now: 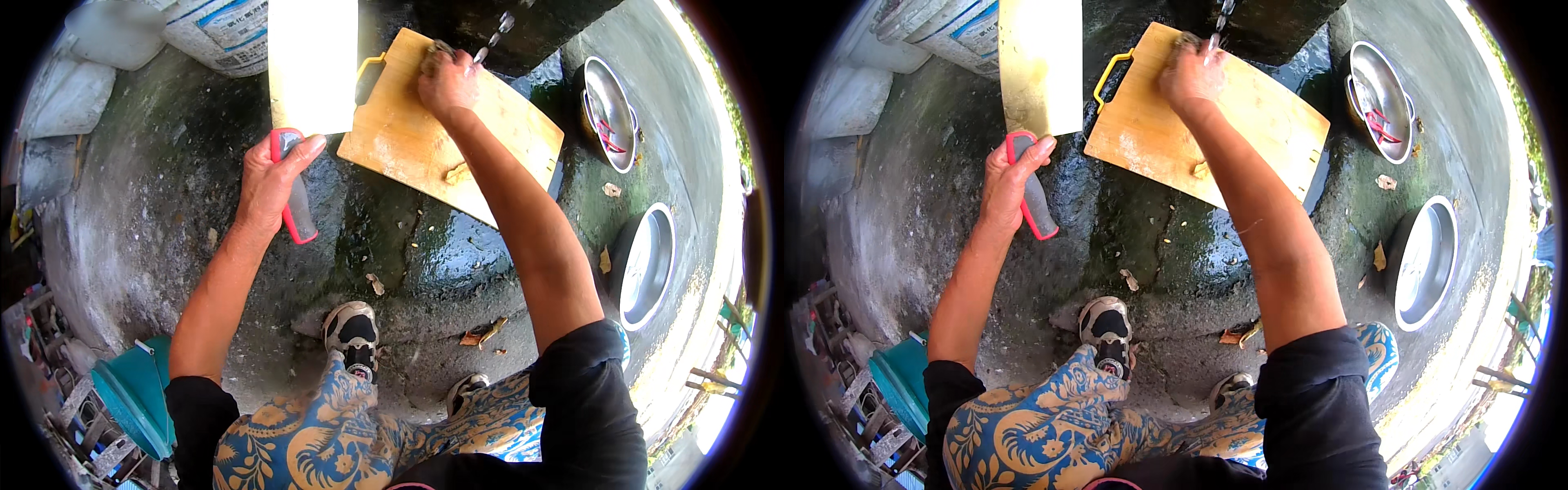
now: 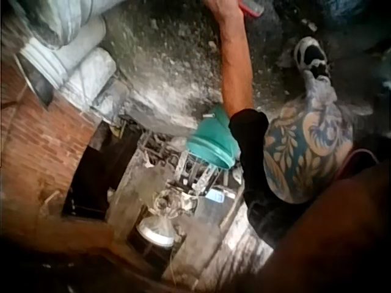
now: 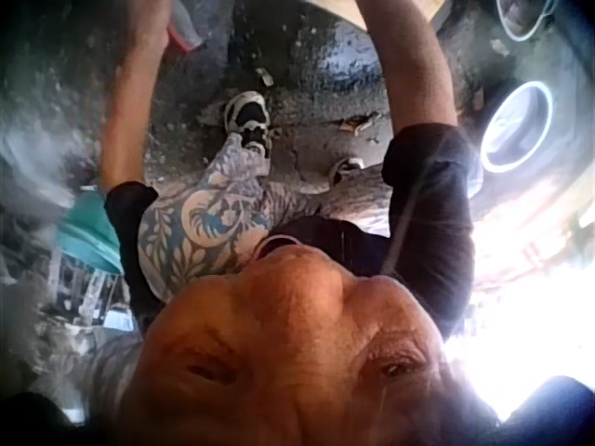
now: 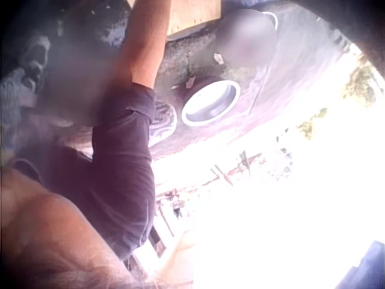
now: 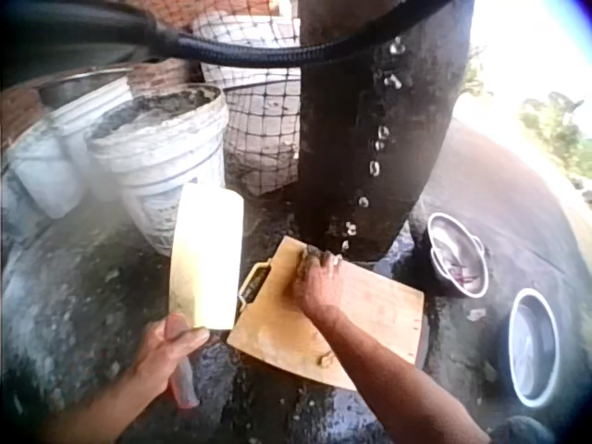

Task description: The person washes their hands at a tap, then uses a sponge to scrub a metal pot and a wooden cutting board under running water. They also rinse a knife and a small metal bowl.

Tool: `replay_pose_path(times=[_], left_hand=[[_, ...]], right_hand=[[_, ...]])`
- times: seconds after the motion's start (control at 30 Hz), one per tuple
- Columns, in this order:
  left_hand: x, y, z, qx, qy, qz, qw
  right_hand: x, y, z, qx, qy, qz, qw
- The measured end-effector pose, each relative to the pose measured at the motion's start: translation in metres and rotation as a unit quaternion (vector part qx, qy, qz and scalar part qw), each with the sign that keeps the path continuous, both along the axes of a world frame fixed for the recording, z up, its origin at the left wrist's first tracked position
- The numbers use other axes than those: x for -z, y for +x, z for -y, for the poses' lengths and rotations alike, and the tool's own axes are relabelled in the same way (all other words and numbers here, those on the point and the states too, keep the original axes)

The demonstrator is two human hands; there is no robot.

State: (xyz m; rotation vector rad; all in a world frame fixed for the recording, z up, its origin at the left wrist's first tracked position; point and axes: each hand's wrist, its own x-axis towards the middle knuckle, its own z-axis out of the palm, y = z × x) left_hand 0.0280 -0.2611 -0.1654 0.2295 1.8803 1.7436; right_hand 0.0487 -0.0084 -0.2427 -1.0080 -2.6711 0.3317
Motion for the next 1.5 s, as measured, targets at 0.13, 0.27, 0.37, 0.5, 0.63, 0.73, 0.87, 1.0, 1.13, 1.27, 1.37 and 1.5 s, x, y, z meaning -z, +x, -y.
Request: replay_pose_path(times=[0.13, 0.27, 0.37, 0.5, 0.63, 0.73, 0.87, 1.0, 1.13, 1.27, 1.37, 1.5], left_hand=[[-0.001, -0.006, -0.003, -0.022, 0.026, 0.001, 0.999], [-0.003, -0.011, -0.005, -0.026, 0.018, -0.020, 0.999], [-0.001, -0.010, 0.004, -0.022, 0.016, -0.014, 1.000], [-0.003, -0.003, 0.003, 0.005, 0.020, -0.006, 1.000], [-0.004, 0.001, -0.005, 0.008, 0.021, 0.013, 1.000], [-0.001, 0.003, -0.020, 0.006, 0.019, 0.018, 1.000], [0.006, 0.001, -0.018, -0.012, 0.008, 0.011, 1.000], [0.002, 0.005, -0.028, -0.017, 0.018, 0.004, 1.000], [0.002, 0.008, -0.030, -0.022, 0.028, 0.012, 0.999], [0.003, 0.012, -0.041, -0.020, 0.038, 0.022, 0.999], [0.003, 0.010, -0.047, -0.013, 0.031, 0.015, 0.999], [0.003, 0.008, -0.043, -0.009, 0.032, 0.004, 0.999]], right_hand=[[-0.019, -0.047, 0.065, -0.149, -0.023, 0.049, 0.987], [-0.005, -0.023, 0.056, -0.273, 0.089, 0.026, 0.958], [0.000, 0.039, 0.005, -0.197, 0.075, 0.013, 0.977], [0.017, 0.160, -0.102, 0.002, 0.096, 0.121, 0.988], [0.015, 0.127, -0.086, 0.008, 0.046, 0.141, 0.989], [0.005, 0.030, 0.014, -0.193, 0.090, 0.063, 0.975], [-0.029, 0.029, 0.112, -0.283, -0.051, 0.066, 0.955], [-0.005, 0.130, 0.043, -0.258, 0.037, 0.051, 0.964], [0.007, 0.224, -0.070, -0.031, 0.050, 0.183, 0.981], [0.000, 0.175, -0.054, -0.001, 0.007, 0.149, 0.989], [0.007, 0.105, 0.037, -0.155, 0.043, 0.038, 0.986], [-0.008, 0.097, 0.076, -0.338, 0.046, 0.012, 0.940]])
